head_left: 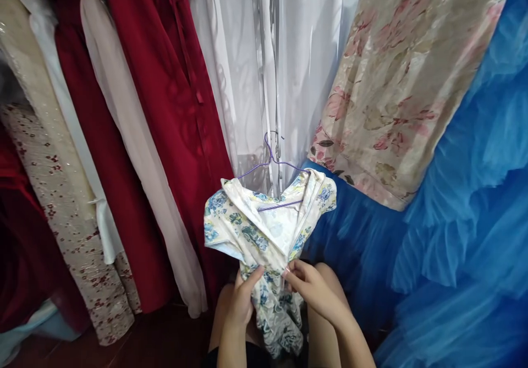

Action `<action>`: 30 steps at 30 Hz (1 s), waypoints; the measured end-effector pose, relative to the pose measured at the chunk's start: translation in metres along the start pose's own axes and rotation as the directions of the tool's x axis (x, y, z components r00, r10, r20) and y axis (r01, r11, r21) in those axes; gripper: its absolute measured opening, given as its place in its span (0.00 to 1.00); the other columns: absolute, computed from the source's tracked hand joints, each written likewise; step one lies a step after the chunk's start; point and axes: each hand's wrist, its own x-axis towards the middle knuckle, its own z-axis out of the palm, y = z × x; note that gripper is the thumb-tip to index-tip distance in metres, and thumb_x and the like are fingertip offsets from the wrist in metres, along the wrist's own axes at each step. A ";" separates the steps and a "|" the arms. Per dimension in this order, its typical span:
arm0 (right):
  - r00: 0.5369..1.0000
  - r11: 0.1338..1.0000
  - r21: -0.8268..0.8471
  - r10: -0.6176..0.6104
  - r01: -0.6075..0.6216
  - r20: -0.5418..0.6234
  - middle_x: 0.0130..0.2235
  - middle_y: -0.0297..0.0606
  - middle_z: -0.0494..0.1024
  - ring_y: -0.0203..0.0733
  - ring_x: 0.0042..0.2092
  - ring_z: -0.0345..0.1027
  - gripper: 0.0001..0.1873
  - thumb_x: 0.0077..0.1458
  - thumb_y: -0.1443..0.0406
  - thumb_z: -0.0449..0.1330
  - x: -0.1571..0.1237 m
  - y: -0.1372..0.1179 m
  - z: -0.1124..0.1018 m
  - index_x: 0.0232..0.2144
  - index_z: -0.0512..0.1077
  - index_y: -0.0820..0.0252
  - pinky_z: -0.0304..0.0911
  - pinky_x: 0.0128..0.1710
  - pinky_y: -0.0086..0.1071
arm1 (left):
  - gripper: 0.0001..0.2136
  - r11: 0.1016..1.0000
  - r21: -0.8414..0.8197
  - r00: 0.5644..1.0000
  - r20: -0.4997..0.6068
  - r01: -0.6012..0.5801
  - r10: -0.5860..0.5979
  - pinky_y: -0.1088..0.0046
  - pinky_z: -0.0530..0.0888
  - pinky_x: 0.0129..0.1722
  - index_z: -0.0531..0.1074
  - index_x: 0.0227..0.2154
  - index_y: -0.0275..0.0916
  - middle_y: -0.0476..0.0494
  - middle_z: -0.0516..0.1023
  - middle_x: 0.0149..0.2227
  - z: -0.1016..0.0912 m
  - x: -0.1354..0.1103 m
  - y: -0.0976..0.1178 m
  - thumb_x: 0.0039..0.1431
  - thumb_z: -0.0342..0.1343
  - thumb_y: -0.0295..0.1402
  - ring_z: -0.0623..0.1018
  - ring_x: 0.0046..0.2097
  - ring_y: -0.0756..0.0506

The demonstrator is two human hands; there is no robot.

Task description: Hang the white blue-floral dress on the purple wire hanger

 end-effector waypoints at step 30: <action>1.000 0.999 -0.042 -0.011 0.010 -0.016 0.17 0.30 0.68 0.35 0.20 0.60 0.16 0.59 0.56 0.62 -0.033 -0.012 -0.014 0.24 0.70 0.60 0.51 0.24 0.29 | 0.12 0.852 0.368 0.850 0.503 -0.374 0.156 0.66 0.71 0.53 0.69 0.49 0.40 0.40 0.76 0.47 0.043 -0.037 -0.021 0.63 0.56 0.33 0.76 0.50 0.42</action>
